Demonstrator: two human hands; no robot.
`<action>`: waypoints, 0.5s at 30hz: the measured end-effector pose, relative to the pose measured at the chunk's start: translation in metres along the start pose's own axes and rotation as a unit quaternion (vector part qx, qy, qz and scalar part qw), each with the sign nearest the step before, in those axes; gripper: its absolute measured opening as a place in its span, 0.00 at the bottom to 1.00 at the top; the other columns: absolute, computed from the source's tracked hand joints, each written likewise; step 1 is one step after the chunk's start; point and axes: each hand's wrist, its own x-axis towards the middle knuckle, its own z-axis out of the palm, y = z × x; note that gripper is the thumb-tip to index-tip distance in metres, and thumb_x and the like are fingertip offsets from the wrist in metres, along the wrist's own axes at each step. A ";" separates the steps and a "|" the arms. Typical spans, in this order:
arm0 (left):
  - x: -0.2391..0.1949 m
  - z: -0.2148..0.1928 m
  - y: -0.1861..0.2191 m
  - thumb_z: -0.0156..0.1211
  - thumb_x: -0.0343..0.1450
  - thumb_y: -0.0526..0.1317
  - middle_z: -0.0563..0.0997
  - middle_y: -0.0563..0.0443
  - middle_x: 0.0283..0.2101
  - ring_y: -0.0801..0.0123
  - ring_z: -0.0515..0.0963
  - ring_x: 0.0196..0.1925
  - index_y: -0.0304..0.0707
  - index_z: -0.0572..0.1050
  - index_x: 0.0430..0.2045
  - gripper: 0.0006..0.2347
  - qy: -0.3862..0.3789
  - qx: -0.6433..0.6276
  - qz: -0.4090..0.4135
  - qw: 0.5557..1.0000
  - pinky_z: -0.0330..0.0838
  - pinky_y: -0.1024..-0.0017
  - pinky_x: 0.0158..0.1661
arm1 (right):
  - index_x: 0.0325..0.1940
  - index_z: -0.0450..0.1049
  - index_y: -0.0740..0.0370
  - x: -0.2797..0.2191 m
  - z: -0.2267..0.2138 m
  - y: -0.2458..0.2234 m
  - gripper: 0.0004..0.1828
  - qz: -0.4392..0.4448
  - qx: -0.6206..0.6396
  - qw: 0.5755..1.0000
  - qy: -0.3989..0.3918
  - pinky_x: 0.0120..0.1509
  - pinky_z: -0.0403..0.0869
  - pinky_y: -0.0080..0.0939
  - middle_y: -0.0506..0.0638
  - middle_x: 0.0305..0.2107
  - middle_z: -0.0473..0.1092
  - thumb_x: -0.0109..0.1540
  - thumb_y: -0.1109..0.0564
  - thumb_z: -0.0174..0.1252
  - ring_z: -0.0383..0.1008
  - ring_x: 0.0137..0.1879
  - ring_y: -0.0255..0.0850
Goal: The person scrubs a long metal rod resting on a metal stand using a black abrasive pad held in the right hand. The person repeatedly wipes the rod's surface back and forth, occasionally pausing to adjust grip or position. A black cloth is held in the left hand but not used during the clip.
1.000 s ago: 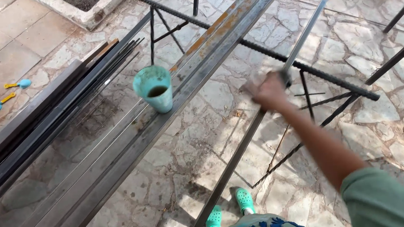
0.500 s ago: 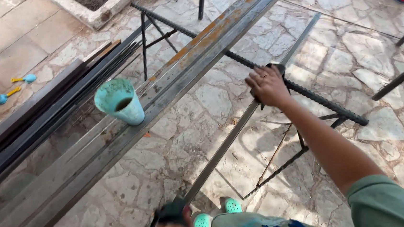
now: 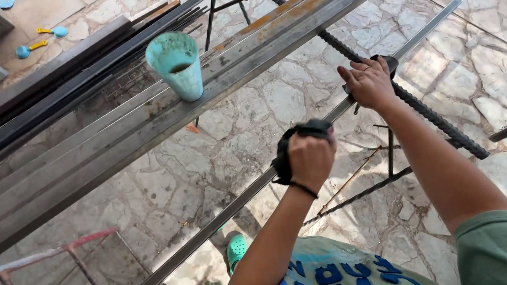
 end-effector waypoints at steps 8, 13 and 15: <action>-0.184 -0.240 -0.178 0.56 0.72 0.45 0.74 0.42 0.19 0.49 0.74 0.21 0.35 0.75 0.17 0.15 0.025 0.256 -0.166 0.952 0.68 0.57 0.26 | 0.68 0.67 0.51 -0.022 -0.038 -0.030 0.48 -0.025 0.023 0.998 -0.044 0.80 0.32 0.55 0.54 0.68 0.60 0.66 0.22 0.16 0.48 0.78 0.52; -0.255 -0.374 -0.275 0.56 0.76 0.48 0.81 0.33 0.31 0.40 0.80 0.31 0.21 0.82 0.36 0.19 0.055 0.347 -0.302 0.886 0.75 0.54 0.36 | 0.67 0.70 0.49 -0.020 -0.036 -0.024 0.43 -0.070 0.015 0.997 -0.026 0.79 0.34 0.58 0.52 0.66 0.63 0.69 0.26 0.19 0.52 0.76 0.53; -0.268 -0.438 -0.348 0.56 0.79 0.50 0.81 0.29 0.34 0.38 0.81 0.34 0.18 0.80 0.39 0.23 0.054 0.393 -0.348 0.849 0.74 0.53 0.38 | 0.65 0.72 0.49 -0.020 -0.034 -0.021 0.42 -0.075 -0.002 0.997 -0.015 0.79 0.37 0.58 0.53 0.57 0.69 0.71 0.28 0.19 0.57 0.73 0.53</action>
